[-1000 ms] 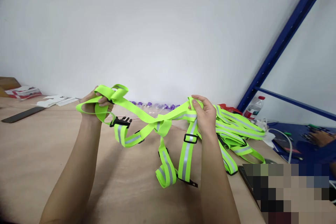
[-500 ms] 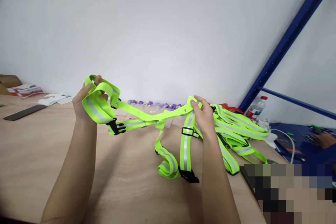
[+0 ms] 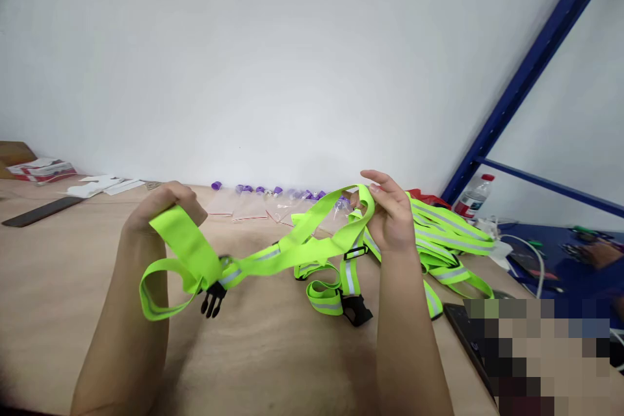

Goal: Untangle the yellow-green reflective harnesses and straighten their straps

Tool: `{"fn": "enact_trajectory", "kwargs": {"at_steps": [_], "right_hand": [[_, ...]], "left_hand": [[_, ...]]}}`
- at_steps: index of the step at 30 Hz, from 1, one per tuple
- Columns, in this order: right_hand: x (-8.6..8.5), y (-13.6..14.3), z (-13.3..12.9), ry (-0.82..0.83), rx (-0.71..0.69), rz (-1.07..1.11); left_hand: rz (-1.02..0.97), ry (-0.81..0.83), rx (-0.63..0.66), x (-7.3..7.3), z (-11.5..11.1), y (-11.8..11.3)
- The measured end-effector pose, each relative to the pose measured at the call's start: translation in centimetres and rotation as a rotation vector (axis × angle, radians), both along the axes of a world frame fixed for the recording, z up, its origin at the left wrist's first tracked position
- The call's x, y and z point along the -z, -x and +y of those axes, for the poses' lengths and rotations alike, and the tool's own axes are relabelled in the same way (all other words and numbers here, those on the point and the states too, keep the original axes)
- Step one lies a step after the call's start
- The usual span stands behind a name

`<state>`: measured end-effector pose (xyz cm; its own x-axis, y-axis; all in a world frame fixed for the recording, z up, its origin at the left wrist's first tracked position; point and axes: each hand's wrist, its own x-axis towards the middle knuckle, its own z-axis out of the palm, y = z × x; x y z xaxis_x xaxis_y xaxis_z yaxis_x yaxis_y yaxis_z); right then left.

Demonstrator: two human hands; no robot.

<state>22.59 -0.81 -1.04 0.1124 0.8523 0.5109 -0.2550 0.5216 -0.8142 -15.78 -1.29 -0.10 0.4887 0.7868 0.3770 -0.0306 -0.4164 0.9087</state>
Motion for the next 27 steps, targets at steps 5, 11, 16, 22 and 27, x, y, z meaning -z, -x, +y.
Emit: {"fn": "enact_trajectory", "kwargs": {"at_steps": [5,11,16,22,27], "right_hand": [[-0.2,0.5,-0.6,-0.078,-0.040,-0.067],[-0.5,2.2,-1.4,-0.111,-0.066,-0.091],[-0.7,2.9,-2.1,-0.134,-0.094,-0.062],[-0.8,2.5,-2.1,-0.136,-0.057,-0.106],[-1.2,1.9,-2.2,-0.086,-0.116,-0.034]], "left_hand": [[0.470,0.138,0.109,-1.0,0.2,-1.8],[0.555,0.021,0.170,0.6,0.8,-8.2],[0.557,-0.123,0.175,2.2,0.8,-12.1],[0.396,-0.185,-0.066,1.7,1.0,-11.4],[0.260,-0.156,-0.300,0.6,1.3,-8.6]]}}
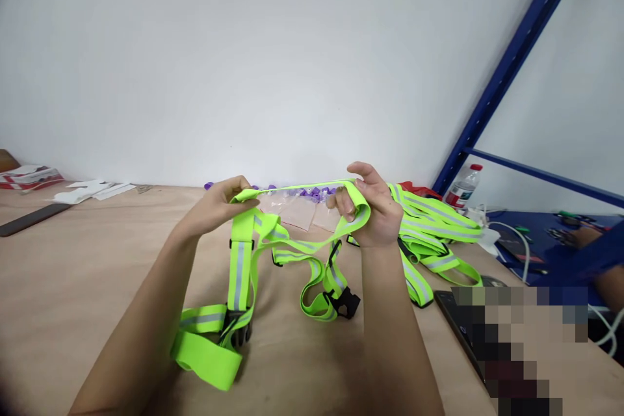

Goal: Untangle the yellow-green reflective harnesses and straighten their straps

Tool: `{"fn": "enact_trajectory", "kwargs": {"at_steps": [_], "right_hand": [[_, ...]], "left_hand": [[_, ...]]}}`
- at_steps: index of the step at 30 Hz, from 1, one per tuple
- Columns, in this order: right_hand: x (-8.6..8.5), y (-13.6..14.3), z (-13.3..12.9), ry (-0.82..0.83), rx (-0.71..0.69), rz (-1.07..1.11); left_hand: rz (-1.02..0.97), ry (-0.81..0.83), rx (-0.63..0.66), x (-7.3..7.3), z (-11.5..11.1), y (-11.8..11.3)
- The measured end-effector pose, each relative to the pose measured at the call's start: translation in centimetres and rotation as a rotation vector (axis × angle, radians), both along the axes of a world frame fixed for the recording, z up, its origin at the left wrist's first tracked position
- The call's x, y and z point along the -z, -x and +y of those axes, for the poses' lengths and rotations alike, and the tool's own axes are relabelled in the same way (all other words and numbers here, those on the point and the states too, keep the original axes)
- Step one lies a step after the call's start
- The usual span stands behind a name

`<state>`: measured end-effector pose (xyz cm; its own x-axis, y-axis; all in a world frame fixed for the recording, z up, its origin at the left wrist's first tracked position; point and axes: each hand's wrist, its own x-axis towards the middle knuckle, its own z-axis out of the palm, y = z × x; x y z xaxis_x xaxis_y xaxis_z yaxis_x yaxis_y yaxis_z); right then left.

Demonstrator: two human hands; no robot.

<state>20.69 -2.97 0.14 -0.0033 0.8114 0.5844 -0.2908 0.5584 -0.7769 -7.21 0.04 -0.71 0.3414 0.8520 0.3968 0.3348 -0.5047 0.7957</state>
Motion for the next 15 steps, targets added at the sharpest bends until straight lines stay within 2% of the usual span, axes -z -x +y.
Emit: {"fn": "enact_trajectory", "kwargs": {"at_steps": [5,7,10,15], "right_hand": [[0.1,0.3,-0.1,0.056,-0.026,-0.082],[0.2,0.5,-0.1,0.077,-0.041,-0.108],[0.2,0.6,-0.1,0.091,-0.051,-0.149],[0.2,0.0,0.0,0.071,-0.022,-0.207]], "left_hand": [[-0.003,-0.104,-0.219,-0.3,0.2,2.4],[-0.031,-0.112,-0.261,-0.5,0.1,2.8],[-0.081,-0.101,-0.227,-0.8,-0.3,2.9],[-0.099,-0.046,-0.098,-1.4,-1.0,3.2]]}}
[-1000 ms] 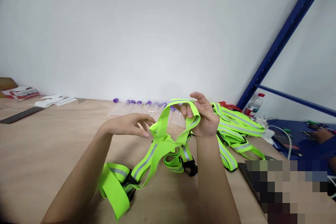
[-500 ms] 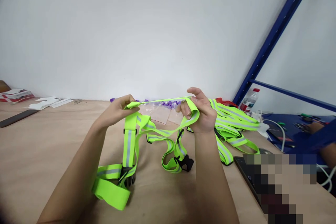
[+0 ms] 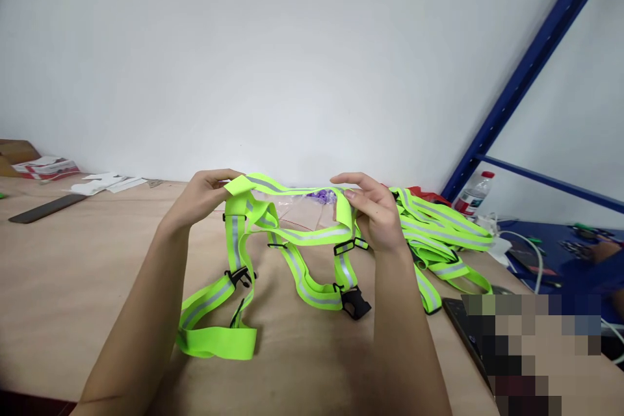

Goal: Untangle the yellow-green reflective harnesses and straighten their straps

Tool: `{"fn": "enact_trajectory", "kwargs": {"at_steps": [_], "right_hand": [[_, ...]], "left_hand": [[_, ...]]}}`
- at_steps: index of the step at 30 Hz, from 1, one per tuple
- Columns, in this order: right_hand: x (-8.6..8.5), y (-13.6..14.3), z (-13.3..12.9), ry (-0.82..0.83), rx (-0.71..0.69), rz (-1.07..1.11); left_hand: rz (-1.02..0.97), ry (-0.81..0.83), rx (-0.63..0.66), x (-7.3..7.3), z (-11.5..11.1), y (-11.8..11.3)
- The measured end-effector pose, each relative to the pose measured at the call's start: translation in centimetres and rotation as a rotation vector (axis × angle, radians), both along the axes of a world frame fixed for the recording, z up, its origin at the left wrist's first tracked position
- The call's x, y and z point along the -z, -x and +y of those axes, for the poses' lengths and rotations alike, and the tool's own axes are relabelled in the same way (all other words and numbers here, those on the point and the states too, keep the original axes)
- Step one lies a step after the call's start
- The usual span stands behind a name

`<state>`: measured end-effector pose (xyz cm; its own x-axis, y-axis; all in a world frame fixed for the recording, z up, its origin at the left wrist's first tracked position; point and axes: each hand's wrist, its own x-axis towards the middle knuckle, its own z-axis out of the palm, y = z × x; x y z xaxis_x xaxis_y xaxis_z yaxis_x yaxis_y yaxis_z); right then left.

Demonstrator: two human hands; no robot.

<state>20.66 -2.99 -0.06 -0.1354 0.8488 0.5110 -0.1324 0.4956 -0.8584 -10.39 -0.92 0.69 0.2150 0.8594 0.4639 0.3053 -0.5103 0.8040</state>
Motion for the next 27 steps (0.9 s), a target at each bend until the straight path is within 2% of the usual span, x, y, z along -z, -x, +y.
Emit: {"fn": "enact_trajectory", "kwargs": {"at_steps": [5,10,13,16,19,23,27], "right_hand": [[0.0,-0.5,-0.2,-0.047,0.095,-0.149],[0.0,0.3,-0.4,-0.088,0.207,-0.289],[0.4,0.7,0.1,-0.155,0.300,-0.337],[1.0,0.7,0.6,-0.260,0.417,-0.356],[1.3,0.5,0.8,-0.331,0.501,-0.343],[0.9,0.8,0.5,-0.328,0.451,-0.220],[0.1,1.1,0.0,-0.162,0.259,-0.079]], "left_hand": [[0.066,0.075,0.122,-0.3,-0.4,0.7],[0.137,0.112,0.218,-0.4,-0.6,1.2],[0.153,0.211,0.360,-0.2,-0.4,1.6],[0.088,0.266,0.499,0.3,0.0,2.1],[-0.038,0.293,0.585,0.9,0.7,2.4],[-0.109,0.322,0.626,1.1,0.9,2.8],[-0.028,0.281,0.527,0.7,0.4,2.3]]}}
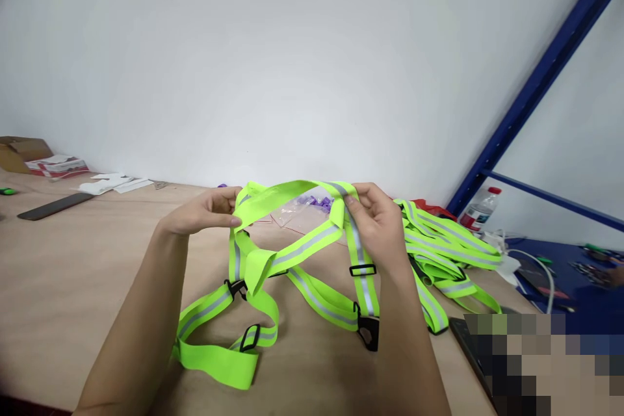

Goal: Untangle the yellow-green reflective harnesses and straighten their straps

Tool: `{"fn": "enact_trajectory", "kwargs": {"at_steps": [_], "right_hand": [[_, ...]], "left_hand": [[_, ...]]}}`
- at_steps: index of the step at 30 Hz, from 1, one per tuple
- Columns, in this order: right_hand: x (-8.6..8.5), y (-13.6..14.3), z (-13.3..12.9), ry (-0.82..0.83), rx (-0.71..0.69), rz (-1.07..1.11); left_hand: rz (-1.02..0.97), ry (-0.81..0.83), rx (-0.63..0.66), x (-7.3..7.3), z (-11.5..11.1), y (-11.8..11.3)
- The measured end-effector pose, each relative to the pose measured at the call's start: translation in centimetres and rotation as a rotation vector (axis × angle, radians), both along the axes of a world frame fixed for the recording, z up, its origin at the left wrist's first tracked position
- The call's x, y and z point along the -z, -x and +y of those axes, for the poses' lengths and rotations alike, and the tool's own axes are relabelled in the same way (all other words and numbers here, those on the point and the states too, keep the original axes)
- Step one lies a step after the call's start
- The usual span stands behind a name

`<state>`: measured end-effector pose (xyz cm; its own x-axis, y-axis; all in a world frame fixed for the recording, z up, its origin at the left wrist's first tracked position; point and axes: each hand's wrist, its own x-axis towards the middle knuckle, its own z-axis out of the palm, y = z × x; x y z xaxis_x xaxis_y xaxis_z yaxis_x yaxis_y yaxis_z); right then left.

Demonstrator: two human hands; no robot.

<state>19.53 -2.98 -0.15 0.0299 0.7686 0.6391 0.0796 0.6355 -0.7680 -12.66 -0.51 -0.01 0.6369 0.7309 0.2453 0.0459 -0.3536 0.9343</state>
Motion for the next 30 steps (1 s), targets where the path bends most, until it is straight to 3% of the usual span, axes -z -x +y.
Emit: {"fn": "enact_trajectory", "kwargs": {"at_steps": [4,6,8,13,17,20,24,27,30], "right_hand": [[-0.4,0.0,-0.4,0.237,-0.282,0.126],[-0.4,0.1,-0.5,0.300,-0.362,0.187],[-0.4,0.5,-0.5,0.306,-0.403,0.260],[-0.6,1.7,-0.5,0.244,-0.434,0.402],[-0.5,1.9,-0.4,0.204,-0.441,0.439],[-0.4,1.8,-0.3,0.195,-0.445,0.465],[-0.4,1.7,-0.2,0.208,-0.422,0.516],[-0.5,1.7,0.0,0.214,-0.394,0.588],[-0.4,1.7,0.3,0.196,-0.381,0.662]], "left_hand": [[0.131,-0.219,-0.317,-0.1,0.0,-2.0],[0.177,-0.341,-0.479,0.3,0.4,-3.2],[0.215,-0.409,-0.544,0.8,0.9,-4.5],[0.352,-0.359,-0.434,2.4,1.5,-7.0],[0.477,-0.280,-0.328,2.9,1.4,-7.6],[0.579,-0.162,-0.254,2.2,1.0,-6.9],[0.666,-0.158,-0.229,0.4,-0.2,-5.4],[0.718,-0.047,-0.075,-0.7,-1.2,-4.8],[0.769,0.019,0.026,-0.9,-2.0,-5.5]]}}
